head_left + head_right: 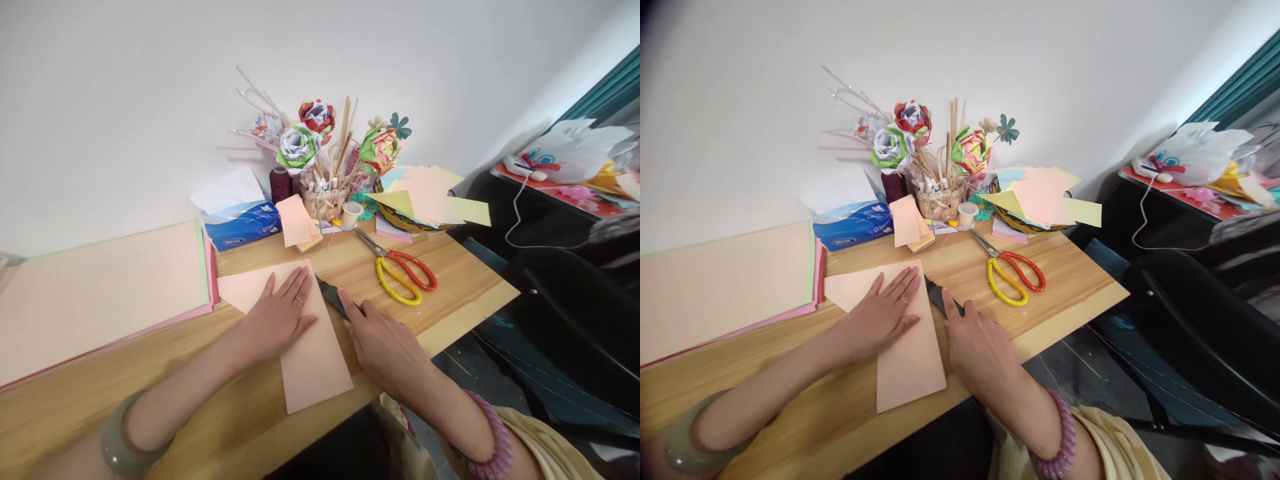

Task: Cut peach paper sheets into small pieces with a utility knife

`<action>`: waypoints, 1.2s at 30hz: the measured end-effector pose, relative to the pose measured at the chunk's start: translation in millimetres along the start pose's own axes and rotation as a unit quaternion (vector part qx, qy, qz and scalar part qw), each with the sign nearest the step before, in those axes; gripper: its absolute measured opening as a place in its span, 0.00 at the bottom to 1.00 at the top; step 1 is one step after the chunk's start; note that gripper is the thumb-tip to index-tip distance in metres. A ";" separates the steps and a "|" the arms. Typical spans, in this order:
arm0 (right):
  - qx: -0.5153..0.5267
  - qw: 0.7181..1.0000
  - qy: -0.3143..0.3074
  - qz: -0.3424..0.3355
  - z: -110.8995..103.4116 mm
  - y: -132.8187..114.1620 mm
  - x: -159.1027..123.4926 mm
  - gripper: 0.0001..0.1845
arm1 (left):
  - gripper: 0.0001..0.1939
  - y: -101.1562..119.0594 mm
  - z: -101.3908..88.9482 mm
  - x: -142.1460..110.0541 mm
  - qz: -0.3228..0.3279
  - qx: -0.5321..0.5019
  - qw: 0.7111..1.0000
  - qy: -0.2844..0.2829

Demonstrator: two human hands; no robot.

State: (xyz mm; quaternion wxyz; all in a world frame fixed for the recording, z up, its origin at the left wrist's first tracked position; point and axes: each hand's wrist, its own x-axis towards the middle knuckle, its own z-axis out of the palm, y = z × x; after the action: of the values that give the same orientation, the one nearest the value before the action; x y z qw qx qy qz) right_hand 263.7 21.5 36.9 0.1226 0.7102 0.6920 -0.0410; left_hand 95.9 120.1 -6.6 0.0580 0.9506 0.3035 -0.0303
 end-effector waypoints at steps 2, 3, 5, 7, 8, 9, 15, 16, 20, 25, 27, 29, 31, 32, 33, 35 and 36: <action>0.003 1.000 0.004 -0.002 -0.7 0.3 3.3 0.27 | 0.32 0.1 -0.4 -0.2 0.000 -0.002 1.000 -0.003; 0.005 1.000 0.004 -0.003 -1.3 0.5 4.7 0.28 | 0.32 0.0 -0.3 -0.2 0.001 -0.004 1.000 0.000; 0.009 1.000 0.002 -0.002 -3.0 0.8 7.3 0.28 | 0.33 -0.1 0.2 -0.3 0.003 -0.006 1.000 0.007; 0.007 1.000 0.002 0.000 -4.9 0.6 9.7 0.28 | 0.33 -0.2 0.7 -0.4 0.005 -0.007 1.000 0.013; 0.003 1.000 0.005 0.000 -5.8 0.3 11.0 0.27 | 0.33 -0.3 0.7 -0.5 0.005 -0.007 1.000 0.014; -0.001 1.000 0.008 -0.001 -6.5 0.0 12.5 0.27 | 0.33 -0.3 0.7 -0.5 0.004 -0.008 1.000 0.013; -0.021 0.999 0.044 -0.002 -6.1 4.1 27.2 0.26 | 0.33 -1.0 1.0 -0.2 0.005 -0.011 1.000 0.006; -0.023 0.999 0.049 0.006 -5.3 6.8 30.6 0.26 | 0.33 -0.9 1.3 -0.2 0.006 -0.011 1.000 0.005; -0.030 0.996 0.062 0.059 -2.0 22.2 41.3 0.25 | 0.33 -1.4 1.7 -1.8 0.008 -0.026 1.000 0.012; -0.028 0.991 0.105 0.079 -3.2 32.8 33.7 0.25 | 0.32 -13.2 -0.9 -3.4 -0.015 -0.183 0.982 0.049; -0.013 0.985 0.161 0.067 -3.1 28.8 20.7 0.24 | 0.31 -18.4 -5.0 -3.4 -0.060 -0.273 0.954 0.106; 0.035 0.974 0.224 0.014 1.0 20.1 2.3 0.23 | 0.29 -18.0 -13.1 -5.5 -0.080 -0.326 0.924 0.181; 0.097 0.964 0.219 -0.117 9.7 9.2 -18.2 0.25 | 0.27 -9.4 -25.0 -13.2 -0.067 -0.342 0.909 0.230; 0.116 0.959 0.190 -0.174 15.2 4.1 -27.8 0.30 | 0.25 -2.1 -31.6 -20.2 -0.052 -0.338 0.909 0.239; 0.132 0.954 0.164 -0.214 20.8 -0.1 -36.4 0.35 | 0.24 6.5 -38.1 -29.5 -0.029 -0.330 0.919 0.214; 0.146 0.945 0.124 -0.267 30.2 -4.7 -50.0 0.37 | 0.24 25.4 -48.9 -54.2 0.046 -0.267 0.947 0.174; 0.148 0.943 0.113 -0.275 33.3 -5.0 -55.1 0.33 | 0.24 34.7 -52.9 -68.7 0.079 -0.224 0.958 0.164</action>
State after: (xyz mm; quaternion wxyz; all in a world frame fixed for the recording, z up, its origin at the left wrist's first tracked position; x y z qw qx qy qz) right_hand 260.3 -39.7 16.7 -0.0792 0.5021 0.8560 -0.0944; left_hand 61.3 59.4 55.4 0.2206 0.9262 0.2320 0.1994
